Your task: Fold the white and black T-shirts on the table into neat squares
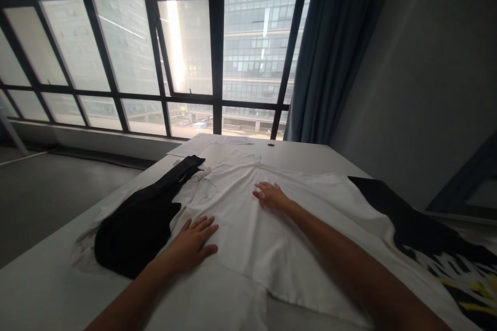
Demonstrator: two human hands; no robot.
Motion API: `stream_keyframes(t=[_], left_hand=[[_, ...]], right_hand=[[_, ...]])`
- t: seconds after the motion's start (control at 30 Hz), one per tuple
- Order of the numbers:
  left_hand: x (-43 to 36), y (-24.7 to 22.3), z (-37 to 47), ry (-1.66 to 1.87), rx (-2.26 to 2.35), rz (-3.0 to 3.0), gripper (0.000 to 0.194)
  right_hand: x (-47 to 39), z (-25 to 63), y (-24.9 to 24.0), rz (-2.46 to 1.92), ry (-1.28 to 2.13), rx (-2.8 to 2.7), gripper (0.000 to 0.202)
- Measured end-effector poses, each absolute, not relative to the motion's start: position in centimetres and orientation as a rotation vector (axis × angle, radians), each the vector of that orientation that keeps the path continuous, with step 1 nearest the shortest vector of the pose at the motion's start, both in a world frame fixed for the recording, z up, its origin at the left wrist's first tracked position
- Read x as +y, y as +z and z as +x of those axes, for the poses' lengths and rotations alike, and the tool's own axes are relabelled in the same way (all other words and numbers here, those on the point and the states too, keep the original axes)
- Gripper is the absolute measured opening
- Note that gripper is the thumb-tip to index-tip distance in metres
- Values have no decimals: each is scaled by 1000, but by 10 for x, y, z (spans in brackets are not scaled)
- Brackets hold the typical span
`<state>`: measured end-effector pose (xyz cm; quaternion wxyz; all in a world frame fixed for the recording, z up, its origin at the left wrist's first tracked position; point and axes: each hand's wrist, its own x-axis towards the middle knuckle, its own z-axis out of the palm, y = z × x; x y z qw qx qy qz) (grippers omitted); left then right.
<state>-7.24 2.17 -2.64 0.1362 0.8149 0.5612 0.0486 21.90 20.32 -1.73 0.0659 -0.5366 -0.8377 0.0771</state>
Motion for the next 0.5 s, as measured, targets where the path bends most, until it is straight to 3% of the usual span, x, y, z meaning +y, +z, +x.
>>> stream_keyframes(t=[0.1, 0.33, 0.5], left_hand=[[22, -32, -74, 111, 1609, 2381, 64], [17, -30, -64, -53, 1703, 2436, 84], [7, -18, -53, -184, 1708, 2426, 93]], right_hand=[[130, 280, -21, -1687, 203, -2542, 61], [20, 413, -25, -2321, 193, -2171, 67], [-3, 443, -29, -2235, 141, -2158, 68]])
